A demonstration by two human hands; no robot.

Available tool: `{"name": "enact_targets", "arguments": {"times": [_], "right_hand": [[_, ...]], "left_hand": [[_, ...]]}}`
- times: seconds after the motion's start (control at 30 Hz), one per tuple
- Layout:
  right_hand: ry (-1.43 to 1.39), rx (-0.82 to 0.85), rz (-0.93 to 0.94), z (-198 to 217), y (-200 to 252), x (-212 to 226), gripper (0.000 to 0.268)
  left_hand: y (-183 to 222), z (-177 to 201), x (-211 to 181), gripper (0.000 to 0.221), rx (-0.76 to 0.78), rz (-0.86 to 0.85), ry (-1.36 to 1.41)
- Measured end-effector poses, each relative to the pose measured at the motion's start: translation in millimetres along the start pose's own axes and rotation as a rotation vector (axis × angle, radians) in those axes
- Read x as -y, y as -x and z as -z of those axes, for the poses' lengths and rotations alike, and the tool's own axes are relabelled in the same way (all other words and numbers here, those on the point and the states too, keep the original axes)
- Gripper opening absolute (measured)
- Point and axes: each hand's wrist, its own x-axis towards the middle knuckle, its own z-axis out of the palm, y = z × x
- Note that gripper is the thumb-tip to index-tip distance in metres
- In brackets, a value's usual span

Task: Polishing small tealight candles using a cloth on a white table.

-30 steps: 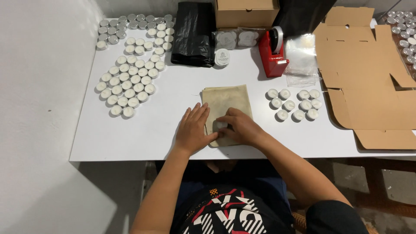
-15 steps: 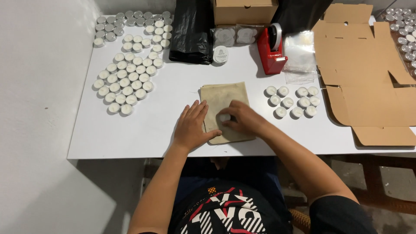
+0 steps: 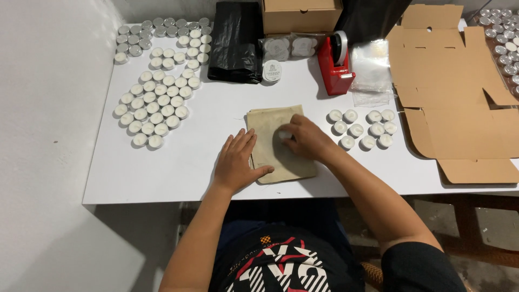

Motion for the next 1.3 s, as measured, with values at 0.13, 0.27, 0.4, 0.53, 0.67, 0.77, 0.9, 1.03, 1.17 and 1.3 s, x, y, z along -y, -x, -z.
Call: {"name": "enact_targets", "arguments": {"times": [0.13,0.27,0.4,0.53,0.67,0.77,0.9,1.03,1.17,1.3], "right_hand": [[-0.045,-0.091,-0.046,-4,-22,7,0.038],[-0.103,-0.018,0.049,-4,2,31,0.040],[-0.139,0.030,0.022,6,21,25,0.040],[-0.047,-0.064,-0.013,2,-7,5,0.039],[-0.038,-0.105,-0.021,-11,-20,15,0.037],[-0.063,-0.014,0.018,-3,-1,36,0.038],[-0.034,0.078,0.003,9,18,36,0.038],[-0.022,0.000,-0.057,7,-8,14,0.037],[-0.017,-0.044,-0.068,0,-27,12,0.035],[-0.095,0.009,-0.017,7,-14,27,0.037]], "left_hand": [[0,-1,-2,0.097,-0.008,0.021,-0.001],[0,-6,1,0.101,-0.017,0.012,0.003],[1,-6,2,0.101,-0.041,0.008,0.013],[3,-7,3,0.099,-0.051,-0.005,0.022],[2,-8,3,0.101,-0.049,-0.009,0.021],[2,-7,3,0.102,-0.040,0.003,0.018],[2,-5,2,0.103,-0.024,0.005,-0.001],[3,-4,1,0.101,-0.027,0.007,0.000],[4,-3,-1,0.101,-0.009,0.023,0.006],[4,-4,-1,0.103,-0.017,0.031,0.009]]}}
